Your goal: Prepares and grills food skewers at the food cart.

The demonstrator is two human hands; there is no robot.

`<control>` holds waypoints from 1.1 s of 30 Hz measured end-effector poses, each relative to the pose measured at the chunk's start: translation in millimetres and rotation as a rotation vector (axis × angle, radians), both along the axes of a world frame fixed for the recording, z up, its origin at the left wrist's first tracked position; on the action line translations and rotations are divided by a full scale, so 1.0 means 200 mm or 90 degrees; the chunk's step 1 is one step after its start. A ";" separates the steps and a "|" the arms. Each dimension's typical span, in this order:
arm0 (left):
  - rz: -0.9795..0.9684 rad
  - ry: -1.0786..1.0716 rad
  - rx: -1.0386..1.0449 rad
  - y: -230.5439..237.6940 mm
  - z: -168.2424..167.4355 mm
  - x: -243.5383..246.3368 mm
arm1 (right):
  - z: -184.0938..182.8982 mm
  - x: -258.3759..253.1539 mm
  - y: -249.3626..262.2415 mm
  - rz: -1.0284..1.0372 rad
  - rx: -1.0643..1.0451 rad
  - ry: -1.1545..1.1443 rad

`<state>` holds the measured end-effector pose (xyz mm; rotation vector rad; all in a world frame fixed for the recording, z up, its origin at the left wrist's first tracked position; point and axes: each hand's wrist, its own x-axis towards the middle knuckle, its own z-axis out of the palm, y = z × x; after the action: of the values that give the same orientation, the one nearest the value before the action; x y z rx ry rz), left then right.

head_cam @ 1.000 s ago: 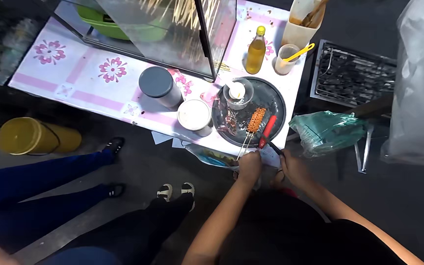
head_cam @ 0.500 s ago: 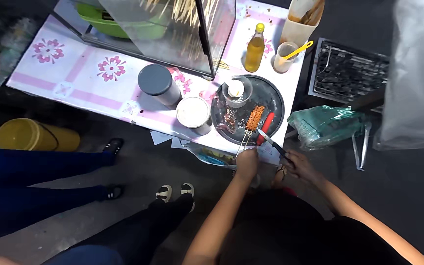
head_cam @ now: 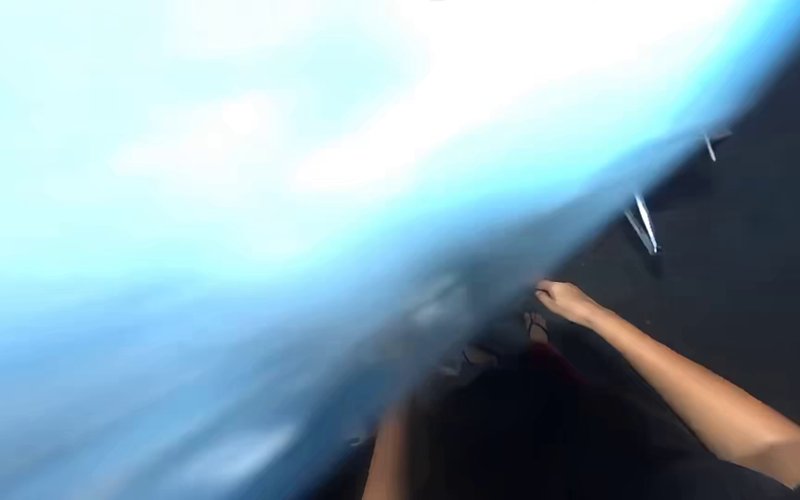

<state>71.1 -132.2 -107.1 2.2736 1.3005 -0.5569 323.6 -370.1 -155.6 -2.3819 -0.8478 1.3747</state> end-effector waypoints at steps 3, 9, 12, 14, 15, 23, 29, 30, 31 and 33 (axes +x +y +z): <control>0.013 0.016 0.038 -0.04 0.01 0.00 | -0.16 -0.04 0.09 0.070 -0.040 0.039; 0.071 0.029 0.105 -0.12 0.01 0.00 | -0.47 -0.15 0.32 0.055 0.021 0.068; 0.079 0.017 0.121 -0.14 -0.02 -0.02 | -0.62 -0.19 0.47 0.002 0.008 0.108; 0.080 0.019 0.131 -0.14 -0.03 -0.03 | -0.69 -0.21 0.54 -0.033 -0.028 0.135; 0.082 0.020 0.133 -0.14 -0.03 -0.03 | -0.72 -0.21 0.56 -0.041 -0.045 0.137; 0.076 -0.009 0.153 -0.12 -0.02 -0.07 | -0.82 -0.18 0.35 -0.009 -0.036 0.083; 0.070 -0.031 0.148 -0.11 -0.02 -0.09 | -0.67 -0.22 0.16 -0.009 0.093 0.033; 0.069 -0.033 0.145 -0.10 -0.03 -0.09 | -0.65 -0.22 0.18 -0.002 0.130 0.023; 0.067 -0.035 0.144 -0.10 -0.03 -0.09 | -0.65 -0.23 0.23 0.001 0.160 0.010; 0.063 -0.038 0.146 -0.10 -0.03 -0.10 | -0.68 -0.24 0.34 0.017 0.179 -0.009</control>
<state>51.4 -153.1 -113.2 2.3704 1.5038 -0.3165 276.5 -301.3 -290.9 -2.1753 -1.0071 1.1621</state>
